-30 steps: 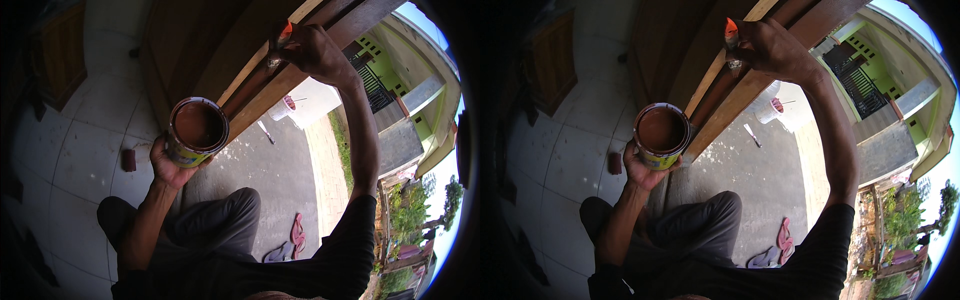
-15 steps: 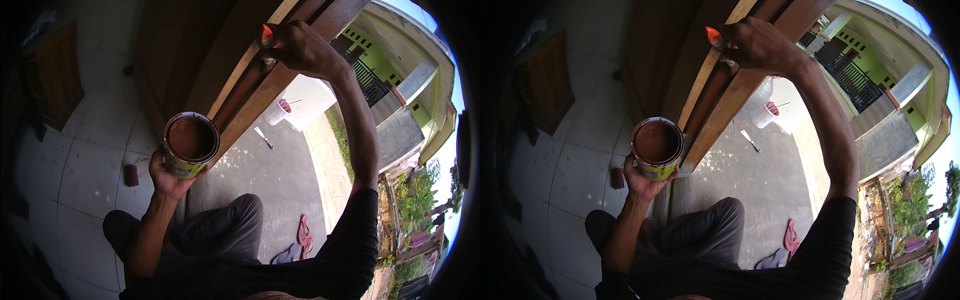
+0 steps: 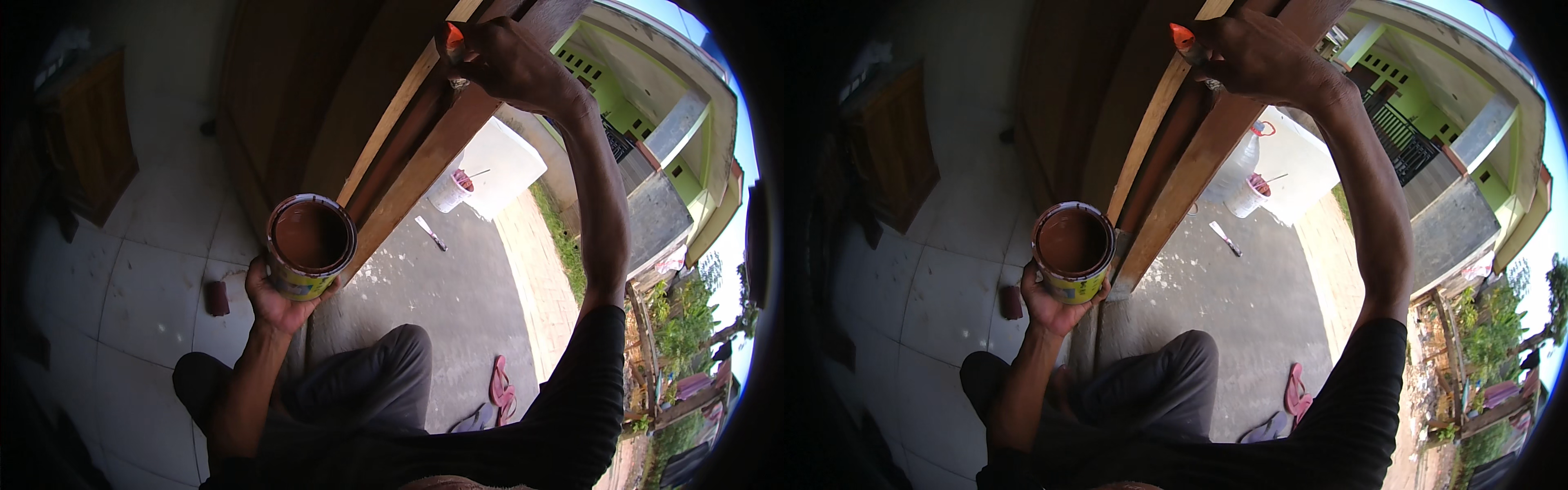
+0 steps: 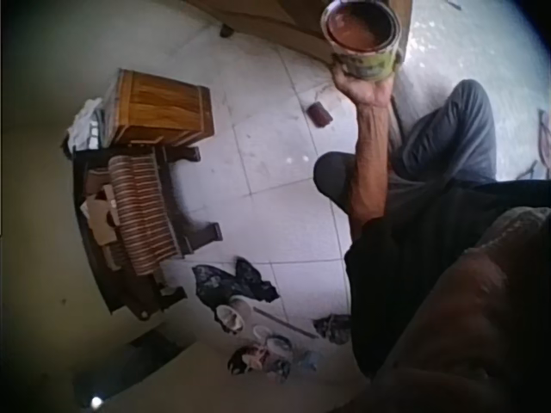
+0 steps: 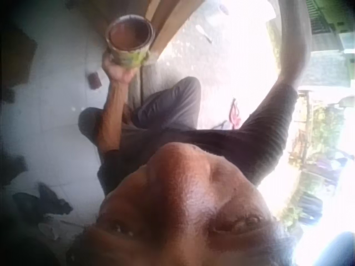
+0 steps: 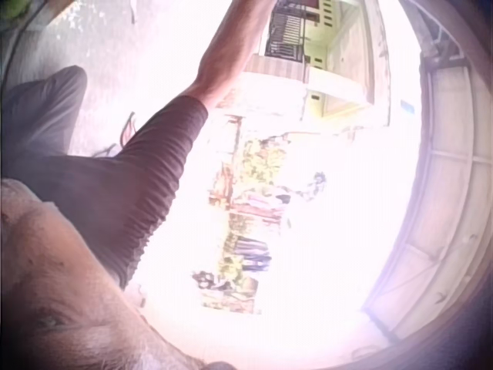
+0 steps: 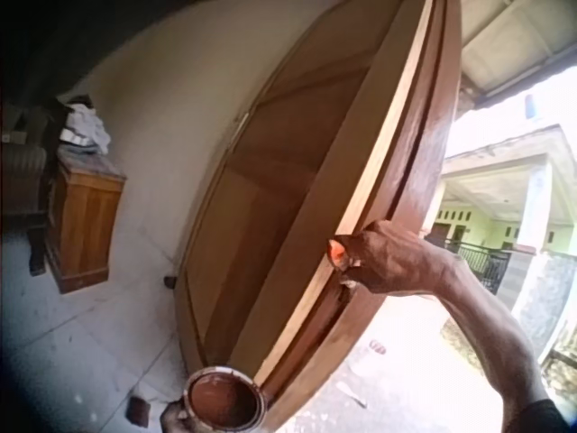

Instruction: The person paints a wooden door frame with brown paint using a brush, dipping the brush into a yellow paint can and applying the paint to different sections of the frame.

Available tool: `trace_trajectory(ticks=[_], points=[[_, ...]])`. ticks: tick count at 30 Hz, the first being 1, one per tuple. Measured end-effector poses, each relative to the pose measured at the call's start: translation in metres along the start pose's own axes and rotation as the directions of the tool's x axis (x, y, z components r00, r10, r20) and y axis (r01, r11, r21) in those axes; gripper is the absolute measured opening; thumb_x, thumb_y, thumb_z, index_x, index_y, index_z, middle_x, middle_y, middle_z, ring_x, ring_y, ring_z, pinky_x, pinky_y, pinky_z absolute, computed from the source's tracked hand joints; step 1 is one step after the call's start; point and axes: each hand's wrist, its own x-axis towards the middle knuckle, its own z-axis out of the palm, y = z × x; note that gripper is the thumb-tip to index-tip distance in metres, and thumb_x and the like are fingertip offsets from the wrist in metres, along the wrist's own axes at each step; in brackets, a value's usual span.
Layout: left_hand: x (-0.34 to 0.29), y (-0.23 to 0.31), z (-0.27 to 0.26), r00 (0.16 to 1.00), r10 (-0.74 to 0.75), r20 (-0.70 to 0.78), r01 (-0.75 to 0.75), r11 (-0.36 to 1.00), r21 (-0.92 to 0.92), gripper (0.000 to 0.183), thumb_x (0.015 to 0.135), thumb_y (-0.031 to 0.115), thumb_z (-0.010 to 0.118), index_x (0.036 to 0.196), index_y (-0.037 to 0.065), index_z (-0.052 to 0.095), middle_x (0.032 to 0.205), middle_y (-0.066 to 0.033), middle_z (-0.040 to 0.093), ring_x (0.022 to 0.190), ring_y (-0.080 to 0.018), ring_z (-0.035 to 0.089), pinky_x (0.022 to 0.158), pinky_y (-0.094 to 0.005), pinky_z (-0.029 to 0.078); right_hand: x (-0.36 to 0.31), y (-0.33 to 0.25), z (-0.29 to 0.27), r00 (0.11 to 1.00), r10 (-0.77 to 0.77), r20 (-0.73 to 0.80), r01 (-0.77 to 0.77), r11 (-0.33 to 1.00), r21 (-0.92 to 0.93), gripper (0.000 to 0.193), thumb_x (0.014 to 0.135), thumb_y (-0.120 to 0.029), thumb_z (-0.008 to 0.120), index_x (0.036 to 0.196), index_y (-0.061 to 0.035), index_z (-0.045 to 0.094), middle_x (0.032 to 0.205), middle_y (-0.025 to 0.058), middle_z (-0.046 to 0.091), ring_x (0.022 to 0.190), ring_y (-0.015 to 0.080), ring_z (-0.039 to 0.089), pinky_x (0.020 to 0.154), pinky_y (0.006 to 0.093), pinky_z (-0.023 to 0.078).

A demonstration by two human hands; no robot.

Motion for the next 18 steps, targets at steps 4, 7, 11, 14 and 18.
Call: trace_trajectory(ticks=[4,7,11,14,18], points=[[0.002,-0.005,0.000,1.000,-0.007,0.027,0.007,1.000,0.014,0.076,0.092,0.058,0.047,0.153,0.014,0.044,0.153,-0.0180,0.047,0.136,-0.0402,0.050,0.100,-0.0628,0.050,0.002,0.020,-0.017,0.998,0.051,-0.045,-0.043,0.987,0.154,0.015,0.094,-0.013,0.076,0.100,0.0011,0.074,0.099,0.0176,0.078,0.091,0.0293,0.078,0.081,0.0400,0.062],[0.003,-0.004,-0.004,0.997,-0.005,0.078,0.005,1.000,0.007,0.085,0.089,0.062,0.057,0.156,0.013,0.039,0.153,-0.0213,0.045,0.137,-0.0411,0.049,0.104,-0.0612,0.049,0.008,0.004,-0.017,0.995,0.020,-0.097,0.005,0.967,0.253,0.020,0.095,-0.016,0.075,0.101,0.0021,0.073,0.099,0.0166,0.078,0.094,0.0286,0.077,0.083,0.0388,0.062],[0.005,-0.005,-0.009,0.997,-0.018,0.072,0.017,1.000,0.014,0.082,0.089,0.061,0.056,0.154,0.014,0.042,0.153,-0.0197,0.046,0.137,-0.0407,0.049,0.103,-0.0622,0.050,0.008,0.012,-0.005,1.000,0.001,0.027,-0.002,0.999,0.045,0.018,0.096,-0.015,0.073,0.100,0.0023,0.072,0.097,0.0164,0.077,0.097,0.0284,0.076,0.083,0.0406,0.062],[0.001,-0.004,-0.005,0.999,-0.014,0.035,0.014,1.000,0.007,0.074,0.090,0.059,0.050,0.150,0.015,0.048,0.152,-0.0156,0.050,0.135,-0.0388,0.052,0.100,-0.0634,0.050,0.007,0.019,-0.024,0.992,0.097,0.086,-0.103,0.993,0.058,0.017,0.096,-0.014,0.072,0.102,0.0014,0.071,0.100,0.0174,0.076,0.101,0.0286,0.076,0.082,0.0417,0.063],[0.000,-0.004,-0.007,1.000,-0.001,0.019,0.001,0.999,0.038,0.074,0.090,0.059,0.051,0.150,0.015,0.049,0.151,-0.0155,0.051,0.134,-0.0388,0.053,0.099,-0.0628,0.051,0.007,0.024,-0.043,0.995,-0.010,-0.104,0.030,0.982,0.185,0.014,0.091,-0.011,0.073,0.099,-0.0008,0.066,0.083,0.0162,0.072,0.079,0.0282,0.073,0.068,0.0406,0.057]])
